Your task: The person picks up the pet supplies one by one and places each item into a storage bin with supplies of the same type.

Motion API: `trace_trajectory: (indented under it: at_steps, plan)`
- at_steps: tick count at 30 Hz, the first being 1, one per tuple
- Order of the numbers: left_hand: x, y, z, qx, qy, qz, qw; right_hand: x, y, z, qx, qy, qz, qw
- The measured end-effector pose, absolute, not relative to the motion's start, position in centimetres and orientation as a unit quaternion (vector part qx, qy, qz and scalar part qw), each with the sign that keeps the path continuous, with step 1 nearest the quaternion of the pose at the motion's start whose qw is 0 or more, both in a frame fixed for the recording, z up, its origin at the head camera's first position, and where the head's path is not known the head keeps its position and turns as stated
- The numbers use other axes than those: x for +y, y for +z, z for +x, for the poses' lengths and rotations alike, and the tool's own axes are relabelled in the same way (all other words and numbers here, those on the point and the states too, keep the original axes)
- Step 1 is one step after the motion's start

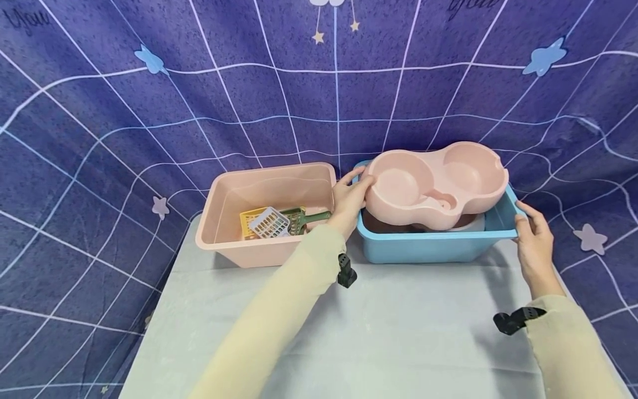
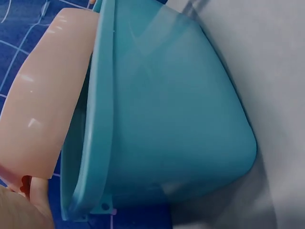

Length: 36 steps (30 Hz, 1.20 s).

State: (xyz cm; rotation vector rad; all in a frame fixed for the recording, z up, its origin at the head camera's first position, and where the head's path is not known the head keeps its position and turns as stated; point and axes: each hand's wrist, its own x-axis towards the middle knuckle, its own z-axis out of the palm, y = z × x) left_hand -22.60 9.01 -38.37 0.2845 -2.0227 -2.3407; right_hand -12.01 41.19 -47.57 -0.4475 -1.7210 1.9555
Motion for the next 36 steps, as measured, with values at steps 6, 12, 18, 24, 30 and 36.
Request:
trace_trajectory:
  at_steps: [6, 12, 18, 24, 30, 36]
  plan:
    - [9.5, -38.7, -23.0, -0.637, -0.766, 0.090, 0.016, 41.4, -47.3, -12.1, -0.617, 0.729, -0.160, 0.249]
    - [9.1, -39.0, -23.0, -0.636, -0.765, 0.096, 0.009, 41.2, -47.3, -12.3, -0.605, 0.742, -0.149, 0.246]
    - [9.1, -39.5, -22.9, -0.637, -0.765, 0.097, -0.006, 41.3, -47.5, -12.2, -0.603, 0.745, -0.148, 0.244]
    - [9.0, -39.8, -22.9, -0.639, -0.763, 0.096, -0.013, 41.5, -47.7, -12.1, -0.597, 0.752, -0.139, 0.242]
    - [9.1, -40.1, -22.8, -0.660, -0.747, 0.083, -0.003, 41.4, -47.7, -12.0, -0.592, 0.756, -0.135, 0.244]
    - [9.0, -40.0, -22.8, -0.677, -0.732, 0.075, 0.007, 41.1, -47.6, -12.1, -0.594, 0.753, -0.140, 0.247]
